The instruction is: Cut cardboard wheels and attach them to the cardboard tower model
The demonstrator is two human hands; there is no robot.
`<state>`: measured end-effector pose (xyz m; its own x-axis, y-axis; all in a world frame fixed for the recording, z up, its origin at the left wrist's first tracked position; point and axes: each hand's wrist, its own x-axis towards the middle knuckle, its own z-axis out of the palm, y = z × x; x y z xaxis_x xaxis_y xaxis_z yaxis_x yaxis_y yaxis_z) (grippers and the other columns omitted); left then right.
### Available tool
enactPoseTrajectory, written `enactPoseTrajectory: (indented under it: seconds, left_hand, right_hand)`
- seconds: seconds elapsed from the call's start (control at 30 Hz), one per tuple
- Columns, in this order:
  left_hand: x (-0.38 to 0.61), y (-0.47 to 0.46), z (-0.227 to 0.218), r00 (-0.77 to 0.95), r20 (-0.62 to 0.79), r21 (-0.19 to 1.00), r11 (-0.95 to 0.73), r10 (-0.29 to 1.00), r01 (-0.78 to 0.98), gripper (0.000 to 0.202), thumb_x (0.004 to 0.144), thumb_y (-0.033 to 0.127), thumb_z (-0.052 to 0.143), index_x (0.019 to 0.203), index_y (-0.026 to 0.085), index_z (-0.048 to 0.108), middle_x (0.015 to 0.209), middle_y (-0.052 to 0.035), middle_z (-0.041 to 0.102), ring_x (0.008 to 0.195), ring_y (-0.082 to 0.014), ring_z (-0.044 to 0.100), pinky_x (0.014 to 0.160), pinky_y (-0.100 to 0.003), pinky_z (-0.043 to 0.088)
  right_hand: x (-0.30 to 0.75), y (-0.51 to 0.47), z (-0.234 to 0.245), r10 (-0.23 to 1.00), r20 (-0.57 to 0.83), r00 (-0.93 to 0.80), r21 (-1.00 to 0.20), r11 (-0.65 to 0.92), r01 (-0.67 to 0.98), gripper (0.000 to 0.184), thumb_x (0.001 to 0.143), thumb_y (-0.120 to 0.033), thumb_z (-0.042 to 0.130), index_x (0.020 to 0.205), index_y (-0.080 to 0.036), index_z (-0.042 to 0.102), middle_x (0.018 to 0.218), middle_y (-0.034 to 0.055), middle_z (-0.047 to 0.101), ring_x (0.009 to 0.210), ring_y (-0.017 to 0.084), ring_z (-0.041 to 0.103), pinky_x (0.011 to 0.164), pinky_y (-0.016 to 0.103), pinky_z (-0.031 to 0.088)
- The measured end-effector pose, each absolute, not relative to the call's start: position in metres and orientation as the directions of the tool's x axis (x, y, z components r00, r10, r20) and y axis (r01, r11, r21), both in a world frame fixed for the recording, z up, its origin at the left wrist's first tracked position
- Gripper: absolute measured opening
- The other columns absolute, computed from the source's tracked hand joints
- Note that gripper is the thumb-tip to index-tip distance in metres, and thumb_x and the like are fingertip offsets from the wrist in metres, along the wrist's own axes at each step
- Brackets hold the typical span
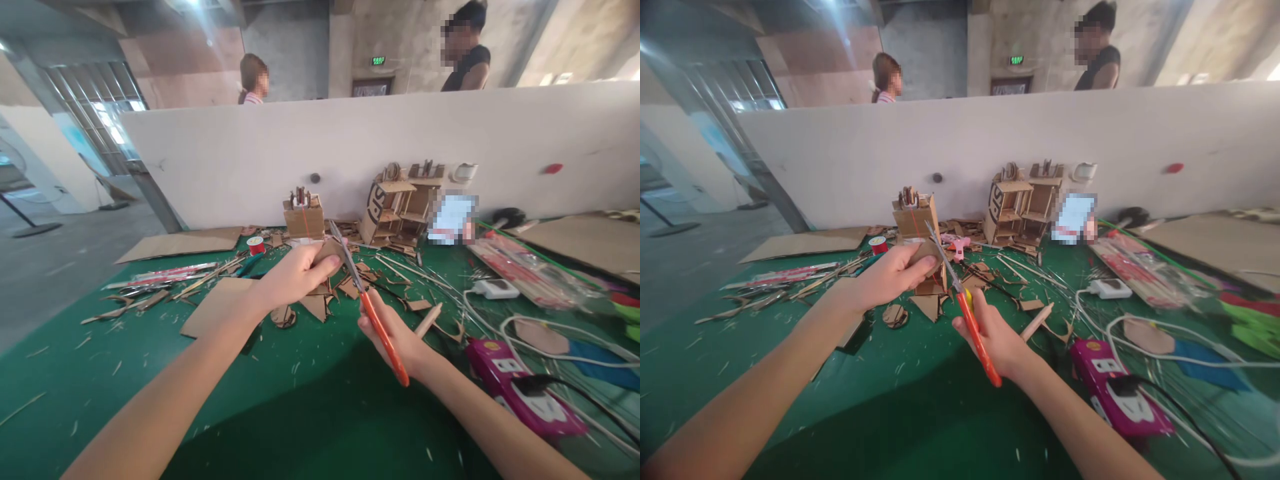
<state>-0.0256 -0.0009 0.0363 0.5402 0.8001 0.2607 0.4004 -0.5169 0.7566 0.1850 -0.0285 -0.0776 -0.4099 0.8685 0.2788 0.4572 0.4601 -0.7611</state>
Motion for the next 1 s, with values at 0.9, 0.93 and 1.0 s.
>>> enactPoseTrajectory:
  seconds: [0.9, 0.93, 1.0]
  left_hand:
    - [-0.026, 0.002, 0.031, 0.564, 0.244, 0.826, -0.474, 0.789, 0.306, 0.034, 0.094, 0.044, 0.044, 0.068, 0.021, 0.039, 0.053, 0.0072, 0.026, 0.044, -0.0076, 0.022, 0.043, -0.025, 0.018]
    - [-0.027, 0.002, 0.032, 0.571, 0.244, 0.825, -0.477, 0.784, 0.303, 0.033, 0.094, 0.043, 0.044, 0.07, 0.02, 0.041, 0.053, 0.0072, 0.027, 0.044, -0.0074, 0.022, 0.043, -0.024, 0.018]
    - [-0.028, 0.002, 0.035, 0.582, 0.239, 0.827, -0.477, 0.777, 0.296, 0.031, 0.094, 0.042, 0.044, 0.072, 0.02, 0.044, 0.054, 0.0071, 0.029, 0.044, -0.0072, 0.024, 0.043, -0.024, 0.019]
  right_hand:
    - [0.19, -0.025, -0.088, 0.866, 0.26, -0.426, -0.847, 0.417, 0.33, 0.035, 0.093, -0.059, 0.039, 0.093, -0.024, 0.036, 0.077, -0.0019, 0.041, 0.062, 0.013, 0.035, 0.054, 0.026, 0.034]
    - [0.19, -0.025, -0.086, 0.866, 0.255, -0.43, -0.84, 0.418, 0.346, 0.035, 0.093, -0.059, 0.039, 0.093, -0.024, 0.036, 0.077, -0.0023, 0.041, 0.062, 0.013, 0.035, 0.054, 0.026, 0.033]
    - [0.189, -0.027, -0.081, 0.863, 0.257, -0.435, -0.821, 0.432, 0.373, 0.035, 0.093, -0.059, 0.039, 0.092, -0.024, 0.037, 0.076, -0.0029, 0.04, 0.061, 0.013, 0.035, 0.055, 0.026, 0.033]
